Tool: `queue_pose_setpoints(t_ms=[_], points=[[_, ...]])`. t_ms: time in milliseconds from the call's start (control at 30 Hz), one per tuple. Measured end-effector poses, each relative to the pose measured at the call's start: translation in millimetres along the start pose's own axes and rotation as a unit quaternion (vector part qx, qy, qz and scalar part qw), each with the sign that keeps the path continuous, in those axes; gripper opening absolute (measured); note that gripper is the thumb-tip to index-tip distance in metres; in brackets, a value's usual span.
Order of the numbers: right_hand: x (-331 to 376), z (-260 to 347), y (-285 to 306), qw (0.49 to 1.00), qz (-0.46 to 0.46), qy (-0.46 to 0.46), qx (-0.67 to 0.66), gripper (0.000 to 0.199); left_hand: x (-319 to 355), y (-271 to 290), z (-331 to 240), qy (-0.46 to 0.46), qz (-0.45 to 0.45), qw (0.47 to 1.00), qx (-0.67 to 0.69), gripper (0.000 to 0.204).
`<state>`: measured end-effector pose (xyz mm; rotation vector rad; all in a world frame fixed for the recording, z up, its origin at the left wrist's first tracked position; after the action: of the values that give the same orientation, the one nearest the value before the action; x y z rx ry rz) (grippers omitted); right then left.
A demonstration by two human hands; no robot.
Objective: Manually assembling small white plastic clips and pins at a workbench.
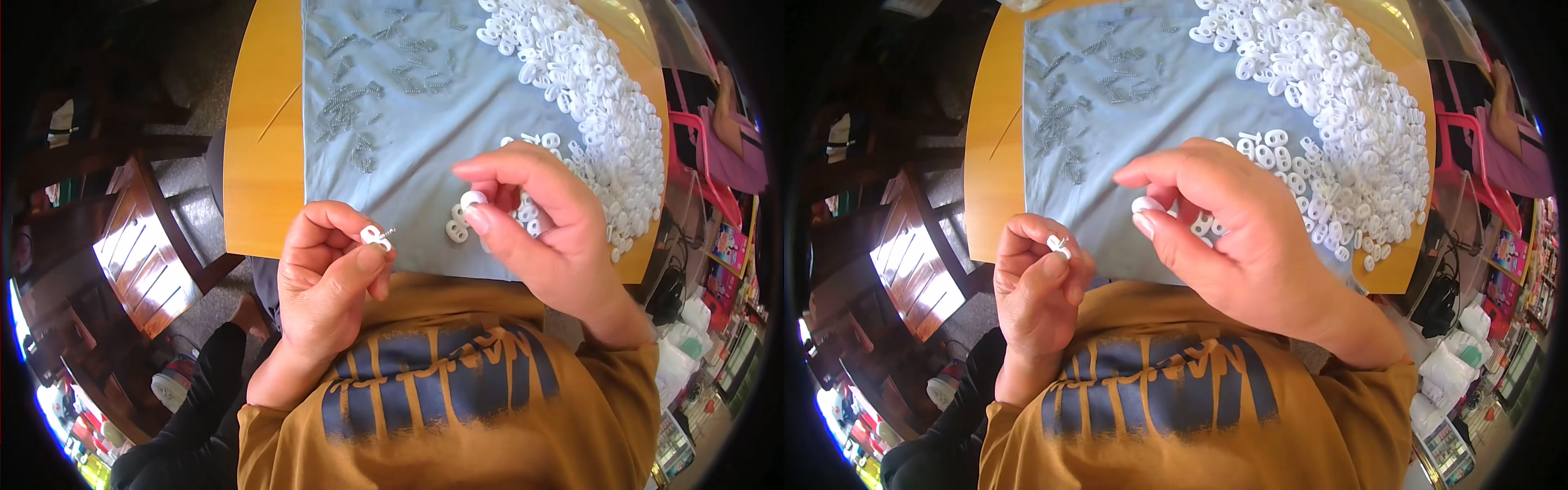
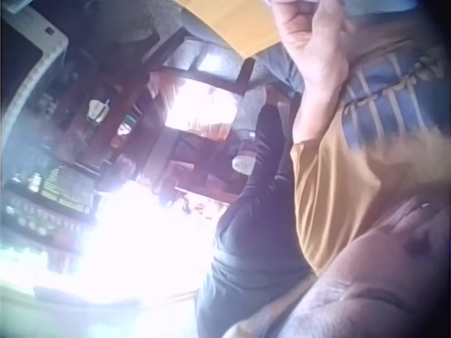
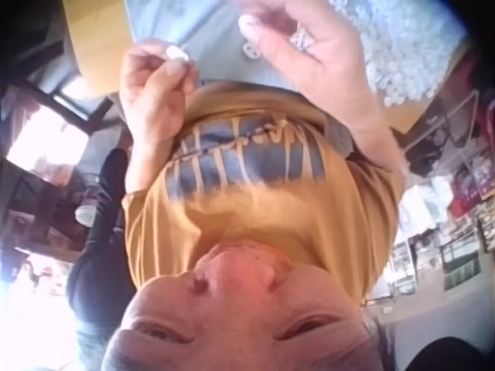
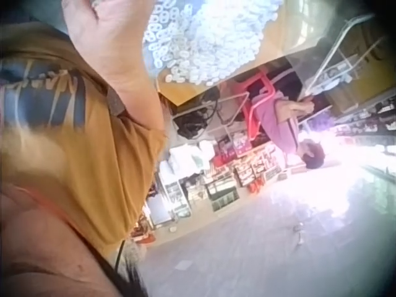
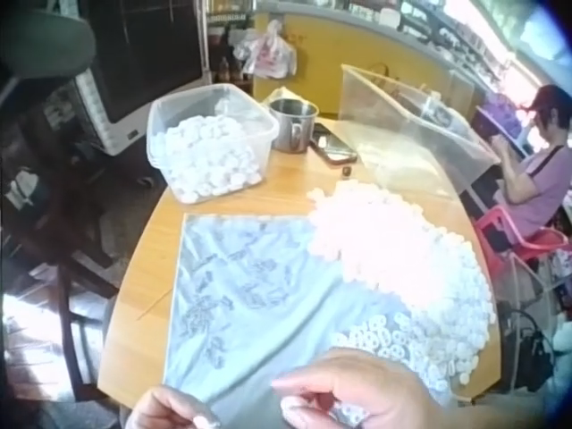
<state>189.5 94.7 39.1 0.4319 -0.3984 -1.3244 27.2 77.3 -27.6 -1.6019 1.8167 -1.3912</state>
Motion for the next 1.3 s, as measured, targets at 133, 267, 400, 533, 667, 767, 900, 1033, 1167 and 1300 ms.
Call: queue_pose_setpoints(t_ms=[133, 267, 400, 533, 667, 767, 900, 1033, 1167, 1300], points=[[14.3, -21.9, -29.1, 0.903, 0.024, -0.195, -0.383, 0.019, -3.9, -17.8, -3.0, -0.001, 0.053, 0.999, 0.003, 0.02], [15.3, -28.2, -41.3, 0.855, -0.016, -0.226, -0.466, 0.017, -6.4, -27.7, 0.7, -0.01, 0.078, 0.997, 0.011, 0.021], [13.0, -22.6, -52.0, 0.84, -0.018, -0.2, -0.504, 0.015, -7.4, -30.0, 3.0, -0.033, 0.065, 0.997, 0.033, 0.02], [11.0, -18.7, -54.7, 0.848, 0.009, -0.175, -0.501, 0.016, -9.4, -25.6, 0.3, -0.04, 0.066, 0.997, 0.03, 0.02], [10.0, -17.7, -52.4, 0.863, -0.005, -0.168, -0.475, 0.018, -7.6, -24.9, -0.2, -0.038, 0.068, 0.996, 0.035, 0.02], [10.4, -19.8, -47.7, 0.869, -0.017, -0.172, -0.463, 0.021, -6.1, -21.6, 1.4, -0.034, 0.056, 0.997, 0.031, 0.02], [12.6, -23.4, -47.6, 0.863, -0.009, -0.184, -0.471, 0.024, -5.6, -20.3, 3.1, -0.029, 0.041, 0.998, 0.024, 0.019], [13.4, -25.4, -46.4, 0.864, -0.004, -0.205, -0.459, 0.025, -4.1, -21.8, 3.9, -0.033, 0.059, 0.998, 0.002, 0.018], [12.3, -20.8, -45.1, 0.875, 0.002, -0.167, -0.454, 0.025, -3.8, -22.1, 2.9, -0.037, 0.051, 0.998, -0.007, 0.018], [11.0, -20.6, -42.5, 0.908, 0.038, -0.145, -0.391, 0.024, -4.7, -23.7, -2.9, -0.062, 0.062, 0.996, -0.025, 0.018]])
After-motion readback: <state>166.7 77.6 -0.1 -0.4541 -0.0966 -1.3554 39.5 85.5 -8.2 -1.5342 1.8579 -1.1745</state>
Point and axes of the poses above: each hand's wrist, its own x-axis away from the middle knuckle, its own y-axis out of the back of the hand, z = x × y, the point moved 8 cm from there along -x, towards the middle knuckle, and after that the axes turned 14 degrees about x, right-handed, at the moved point
